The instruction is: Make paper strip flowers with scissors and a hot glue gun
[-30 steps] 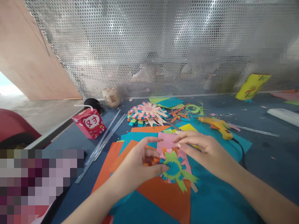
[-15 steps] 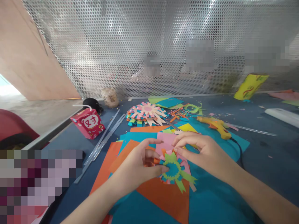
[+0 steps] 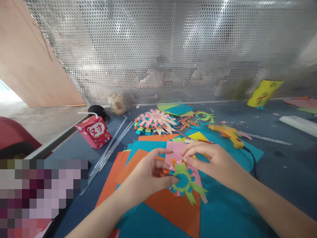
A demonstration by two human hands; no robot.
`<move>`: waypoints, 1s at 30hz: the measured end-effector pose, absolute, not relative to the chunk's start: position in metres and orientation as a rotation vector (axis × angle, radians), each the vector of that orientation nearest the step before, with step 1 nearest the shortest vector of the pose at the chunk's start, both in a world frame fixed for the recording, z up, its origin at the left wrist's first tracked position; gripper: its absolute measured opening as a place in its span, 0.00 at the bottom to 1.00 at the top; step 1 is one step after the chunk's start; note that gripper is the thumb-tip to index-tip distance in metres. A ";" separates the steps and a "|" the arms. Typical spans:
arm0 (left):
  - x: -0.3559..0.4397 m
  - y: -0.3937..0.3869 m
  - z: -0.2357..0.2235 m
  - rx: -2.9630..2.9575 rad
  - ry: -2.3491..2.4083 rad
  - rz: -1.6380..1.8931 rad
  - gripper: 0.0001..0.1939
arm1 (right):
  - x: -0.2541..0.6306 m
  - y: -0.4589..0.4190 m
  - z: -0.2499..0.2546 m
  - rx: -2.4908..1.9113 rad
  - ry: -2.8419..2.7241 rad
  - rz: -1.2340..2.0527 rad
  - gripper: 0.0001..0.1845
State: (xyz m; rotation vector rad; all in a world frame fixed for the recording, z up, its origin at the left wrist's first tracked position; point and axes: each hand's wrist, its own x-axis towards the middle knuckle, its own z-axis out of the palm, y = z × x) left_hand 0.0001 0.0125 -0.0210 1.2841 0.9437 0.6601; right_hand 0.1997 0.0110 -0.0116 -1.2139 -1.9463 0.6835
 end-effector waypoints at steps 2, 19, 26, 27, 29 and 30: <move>0.000 0.013 -0.021 1.301 0.956 0.651 0.29 | 0.199 0.010 -0.011 -1.223 -1.945 0.701 0.06; 0.000 0.020 -0.023 1.313 1.032 0.806 0.29 | 0.199 0.011 -0.010 -1.289 -1.959 0.699 0.06; 0.002 0.020 -0.013 1.184 1.056 0.880 0.28 | 0.202 0.014 -0.010 -1.313 -1.938 0.718 0.08; 0.001 0.020 -0.013 1.162 1.061 0.896 0.28 | 0.203 0.015 -0.010 -1.323 -1.916 0.723 0.08; 0.001 0.021 -0.012 1.128 1.058 0.946 0.27 | 0.205 0.018 -0.010 -1.341 -1.845 0.762 0.09; 0.000 0.021 -0.012 1.112 1.050 0.978 0.26 | 0.205 0.019 -0.011 -1.334 -1.809 0.801 0.10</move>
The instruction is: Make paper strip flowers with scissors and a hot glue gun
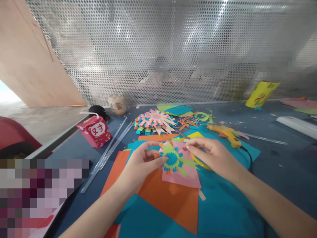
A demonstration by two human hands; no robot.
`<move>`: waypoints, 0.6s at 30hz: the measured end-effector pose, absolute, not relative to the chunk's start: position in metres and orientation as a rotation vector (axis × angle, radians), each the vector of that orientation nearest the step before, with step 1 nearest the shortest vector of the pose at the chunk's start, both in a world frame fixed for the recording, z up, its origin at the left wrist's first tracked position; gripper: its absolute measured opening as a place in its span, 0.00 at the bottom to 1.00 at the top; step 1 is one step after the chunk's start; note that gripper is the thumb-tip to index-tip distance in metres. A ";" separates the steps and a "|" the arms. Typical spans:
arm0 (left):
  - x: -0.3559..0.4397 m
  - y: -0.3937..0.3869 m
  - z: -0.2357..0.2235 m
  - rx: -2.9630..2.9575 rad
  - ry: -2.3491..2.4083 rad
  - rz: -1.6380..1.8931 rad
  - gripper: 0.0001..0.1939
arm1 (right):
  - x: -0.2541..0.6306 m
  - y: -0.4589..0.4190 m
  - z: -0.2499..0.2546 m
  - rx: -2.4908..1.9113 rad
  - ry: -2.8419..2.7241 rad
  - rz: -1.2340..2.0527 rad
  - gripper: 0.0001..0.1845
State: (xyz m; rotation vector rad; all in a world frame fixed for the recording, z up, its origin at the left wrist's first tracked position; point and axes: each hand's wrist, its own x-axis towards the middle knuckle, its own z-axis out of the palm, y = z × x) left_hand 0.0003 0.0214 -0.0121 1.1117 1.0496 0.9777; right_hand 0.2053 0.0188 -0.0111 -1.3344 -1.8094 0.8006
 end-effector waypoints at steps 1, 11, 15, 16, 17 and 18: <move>0.000 0.022 -0.013 1.096 1.037 1.008 0.26 | 0.206 0.020 -0.012 -1.317 -1.784 0.843 0.11; -0.001 0.025 -0.018 1.123 0.969 1.106 0.24 | 0.195 0.015 -0.018 -1.269 -1.993 0.889 0.07; -0.001 0.025 -0.018 1.143 0.979 1.105 0.24 | 0.193 0.014 -0.012 -1.242 -1.984 0.928 0.09; -0.001 0.025 -0.018 1.151 0.980 1.109 0.25 | 0.193 0.014 -0.012 -1.219 -1.968 0.945 0.10; -0.001 0.025 -0.018 1.156 0.981 1.112 0.25 | 0.194 0.015 -0.013 -1.194 -1.945 0.967 0.10; -0.001 0.025 -0.018 1.158 0.977 1.108 0.26 | 0.195 0.016 -0.014 -1.171 -1.918 0.996 0.09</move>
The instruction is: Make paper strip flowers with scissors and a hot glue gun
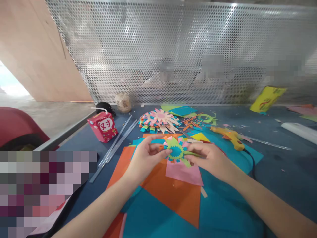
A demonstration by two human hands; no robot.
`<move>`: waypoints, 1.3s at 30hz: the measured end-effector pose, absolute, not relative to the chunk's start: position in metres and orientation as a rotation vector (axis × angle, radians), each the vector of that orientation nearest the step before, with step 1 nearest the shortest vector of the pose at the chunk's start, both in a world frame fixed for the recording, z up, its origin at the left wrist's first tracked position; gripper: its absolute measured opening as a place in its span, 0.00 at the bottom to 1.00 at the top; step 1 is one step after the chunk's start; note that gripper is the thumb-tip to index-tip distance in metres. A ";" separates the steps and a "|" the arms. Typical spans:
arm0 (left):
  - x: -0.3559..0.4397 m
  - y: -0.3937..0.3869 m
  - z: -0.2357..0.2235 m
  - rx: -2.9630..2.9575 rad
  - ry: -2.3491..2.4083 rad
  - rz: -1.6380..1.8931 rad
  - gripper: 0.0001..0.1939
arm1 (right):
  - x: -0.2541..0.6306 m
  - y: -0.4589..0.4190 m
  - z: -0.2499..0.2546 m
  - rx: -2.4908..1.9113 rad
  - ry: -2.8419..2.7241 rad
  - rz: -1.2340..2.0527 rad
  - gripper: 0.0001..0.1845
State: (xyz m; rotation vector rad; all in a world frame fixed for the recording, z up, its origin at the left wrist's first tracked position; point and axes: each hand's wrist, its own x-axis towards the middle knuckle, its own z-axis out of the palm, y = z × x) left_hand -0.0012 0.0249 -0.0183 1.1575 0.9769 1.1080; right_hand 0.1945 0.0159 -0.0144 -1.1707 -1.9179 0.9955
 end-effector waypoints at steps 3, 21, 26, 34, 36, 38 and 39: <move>-0.001 0.024 -0.019 1.163 0.921 1.054 0.27 | 0.198 0.020 -0.019 -1.135 -1.814 1.102 0.07; 0.004 0.022 -0.031 1.262 0.947 0.960 0.25 | 0.187 0.021 -0.022 -1.204 -1.592 1.266 0.14; 0.007 0.021 -0.031 1.169 0.878 0.947 0.31 | 0.185 0.020 -0.025 -1.177 -1.490 1.276 0.14; 0.008 0.020 -0.027 1.126 1.002 0.989 0.23 | 0.190 0.025 -0.036 -1.133 -1.375 1.373 0.13; 0.008 0.019 -0.027 1.141 0.979 1.006 0.24 | 0.190 0.025 -0.036 -1.129 -1.342 1.387 0.14; 0.008 0.018 -0.026 1.148 0.955 1.020 0.24 | 0.189 0.024 -0.035 -1.126 -1.318 1.395 0.14; 0.008 0.017 -0.026 1.154 0.948 1.024 0.24 | 0.189 0.023 -0.034 -1.124 -1.311 1.395 0.14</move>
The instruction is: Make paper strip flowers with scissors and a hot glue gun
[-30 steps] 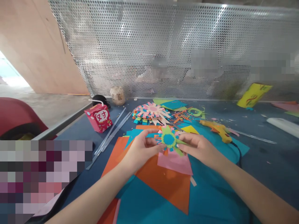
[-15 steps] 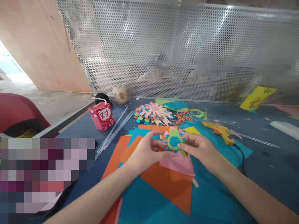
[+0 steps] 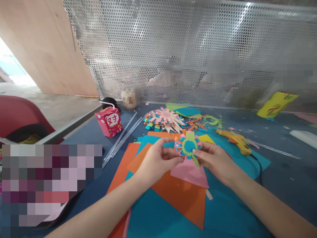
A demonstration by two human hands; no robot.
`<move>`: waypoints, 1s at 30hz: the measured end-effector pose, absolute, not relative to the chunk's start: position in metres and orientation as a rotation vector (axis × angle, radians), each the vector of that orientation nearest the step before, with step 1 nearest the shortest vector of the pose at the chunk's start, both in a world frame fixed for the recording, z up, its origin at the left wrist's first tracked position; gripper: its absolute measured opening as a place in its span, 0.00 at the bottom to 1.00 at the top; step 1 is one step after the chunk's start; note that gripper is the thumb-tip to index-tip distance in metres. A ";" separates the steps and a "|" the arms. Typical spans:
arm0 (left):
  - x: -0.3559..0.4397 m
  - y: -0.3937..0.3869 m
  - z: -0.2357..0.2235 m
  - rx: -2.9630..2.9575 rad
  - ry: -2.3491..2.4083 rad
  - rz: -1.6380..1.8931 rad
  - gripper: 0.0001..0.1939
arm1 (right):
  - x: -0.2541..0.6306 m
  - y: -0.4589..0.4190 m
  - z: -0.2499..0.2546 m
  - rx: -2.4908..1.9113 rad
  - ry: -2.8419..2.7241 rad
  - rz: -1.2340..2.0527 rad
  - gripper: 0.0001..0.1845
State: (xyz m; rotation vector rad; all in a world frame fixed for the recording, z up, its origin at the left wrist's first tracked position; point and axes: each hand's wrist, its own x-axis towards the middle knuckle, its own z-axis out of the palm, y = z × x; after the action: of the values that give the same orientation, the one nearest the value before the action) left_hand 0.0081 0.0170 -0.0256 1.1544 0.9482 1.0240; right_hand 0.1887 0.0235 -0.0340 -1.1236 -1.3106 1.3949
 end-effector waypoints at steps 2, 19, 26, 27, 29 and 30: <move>0.008 0.016 -0.025 1.175 0.953 1.022 0.23 | 0.189 0.023 -0.033 -1.117 -1.307 1.391 0.14; 0.004 0.006 -0.020 1.626 0.901 1.275 0.19 | 0.199 0.021 -0.034 -0.824 -1.623 1.039 0.04; 0.000 0.002 -0.020 1.581 0.750 1.279 0.25 | 0.211 0.007 -0.014 -0.575 -2.130 0.156 0.10; -0.001 0.001 -0.020 1.583 0.726 1.280 0.24 | 0.212 0.004 -0.012 -0.578 -2.164 0.050 0.11; -0.001 0.001 -0.019 1.585 0.693 1.278 0.23 | 0.215 0.001 -0.009 -0.578 -2.206 -0.101 0.11; -0.002 0.000 -0.019 1.587 0.684 1.274 0.22 | 0.215 -0.001 -0.007 -0.574 -2.221 -0.142 0.11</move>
State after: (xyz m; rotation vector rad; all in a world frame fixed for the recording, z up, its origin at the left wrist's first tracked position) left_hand -0.0016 0.0004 -0.0188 1.5870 0.6837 1.2741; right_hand 0.2150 -0.0008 -0.0074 -0.5741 -2.2211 -0.1424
